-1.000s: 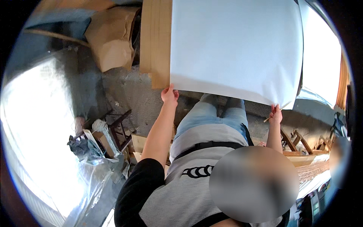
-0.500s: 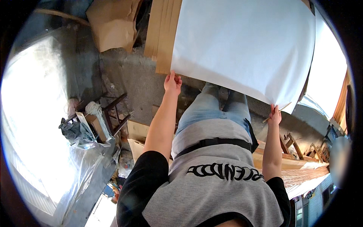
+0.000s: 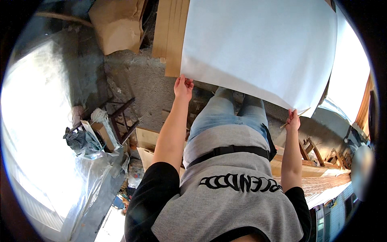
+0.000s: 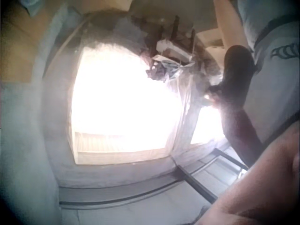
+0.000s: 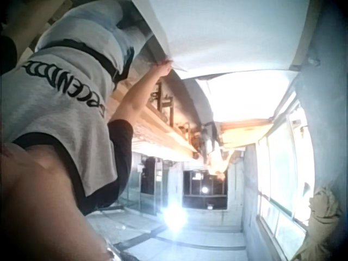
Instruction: The person repeatedly picks up a large white sheet from a stack, places it on a workbench, and separates it from an underlying brown sheet. The person then returns the white sheet to the stack and repeats the cycle.
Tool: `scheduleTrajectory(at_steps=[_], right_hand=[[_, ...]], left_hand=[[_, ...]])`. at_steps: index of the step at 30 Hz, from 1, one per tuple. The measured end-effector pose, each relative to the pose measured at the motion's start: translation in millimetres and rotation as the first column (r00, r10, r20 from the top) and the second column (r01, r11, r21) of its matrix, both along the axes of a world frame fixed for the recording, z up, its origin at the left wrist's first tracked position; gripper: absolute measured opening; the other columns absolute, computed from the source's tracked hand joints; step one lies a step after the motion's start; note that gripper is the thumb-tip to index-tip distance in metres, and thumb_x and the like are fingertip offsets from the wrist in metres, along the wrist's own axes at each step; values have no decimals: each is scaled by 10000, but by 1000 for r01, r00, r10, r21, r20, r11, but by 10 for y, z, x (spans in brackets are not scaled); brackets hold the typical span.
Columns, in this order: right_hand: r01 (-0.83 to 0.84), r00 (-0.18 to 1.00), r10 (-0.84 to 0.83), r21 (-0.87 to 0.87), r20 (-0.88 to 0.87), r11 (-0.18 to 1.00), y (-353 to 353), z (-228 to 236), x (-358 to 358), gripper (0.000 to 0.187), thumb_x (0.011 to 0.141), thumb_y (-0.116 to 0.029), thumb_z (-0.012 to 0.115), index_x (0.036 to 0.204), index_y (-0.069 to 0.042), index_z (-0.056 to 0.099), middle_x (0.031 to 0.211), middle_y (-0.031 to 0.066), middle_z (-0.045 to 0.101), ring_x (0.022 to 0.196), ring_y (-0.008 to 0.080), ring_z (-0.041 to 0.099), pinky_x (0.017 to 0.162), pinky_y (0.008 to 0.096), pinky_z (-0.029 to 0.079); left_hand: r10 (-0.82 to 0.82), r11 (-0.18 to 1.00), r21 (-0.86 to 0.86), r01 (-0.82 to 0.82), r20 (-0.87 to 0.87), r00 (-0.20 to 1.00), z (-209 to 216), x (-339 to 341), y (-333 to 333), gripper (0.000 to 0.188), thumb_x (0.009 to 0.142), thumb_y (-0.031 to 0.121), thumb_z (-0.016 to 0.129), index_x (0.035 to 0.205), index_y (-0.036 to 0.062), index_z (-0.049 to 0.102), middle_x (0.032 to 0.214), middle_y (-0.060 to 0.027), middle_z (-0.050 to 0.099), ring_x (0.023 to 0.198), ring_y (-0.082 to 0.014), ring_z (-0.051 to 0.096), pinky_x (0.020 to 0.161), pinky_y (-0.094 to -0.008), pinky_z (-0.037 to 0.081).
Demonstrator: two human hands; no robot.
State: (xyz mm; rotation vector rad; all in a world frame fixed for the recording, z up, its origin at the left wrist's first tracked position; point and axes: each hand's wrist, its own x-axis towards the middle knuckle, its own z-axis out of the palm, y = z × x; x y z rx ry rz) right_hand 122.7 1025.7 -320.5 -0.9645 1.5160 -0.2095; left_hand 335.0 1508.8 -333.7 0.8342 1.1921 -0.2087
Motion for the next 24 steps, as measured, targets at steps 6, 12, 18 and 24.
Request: scheduleTrajectory(at_steps=[6, 12, 18, 24], right_hand=[[111, 989, -100, 101, -111, 989, 19, 12, 65, 235, 848, -243, 589, 982, -59, 534, 882, 39, 627, 736, 113, 628, 361, 201, 265], [118, 993, -110, 338, -42, 934, 226, 62, 150, 230, 862, -355, 539, 920, -133, 531, 700, 30, 612, 468, 62, 484, 344, 178, 252], [316, 944, -329, 265, 5, 911, 467, 79, 333, 238, 833, -302, 603, 874, -89, 506, 777, 27, 574, 658, 97, 600, 356, 176, 223], [164, 985, -167, 74, 37, 984, 636, 130, 296, 239, 798, -287, 651, 735, -106, 508, 646, -14, 523, 506, 61, 495, 351, 184, 236]], left_hand=[[-16, 1000, -3, 16, -22, 1000, 24, -5, 26, 129, 851, 184, 567, 841, 75, 499, 708, -33, 510, 607, -165, 503, 496, -262, 396], [-240, 928, -289, 235, 17, 971, 150, 3, -191, 184, 817, 242, 603, 882, 85, 532, 737, -38, 516, 553, -144, 439, 456, -253, 319], [-499, 860, -101, 500, 40, 866, 309, 79, -428, 304, 858, 346, 543, 939, 53, 520, 749, -56, 523, 497, -143, 407, 432, -255, 312], [-554, 830, 53, 555, -41, 832, 278, 99, -302, 327, 876, 348, 520, 965, 33, 515, 709, -59, 517, 464, -142, 391, 426, -261, 304]])
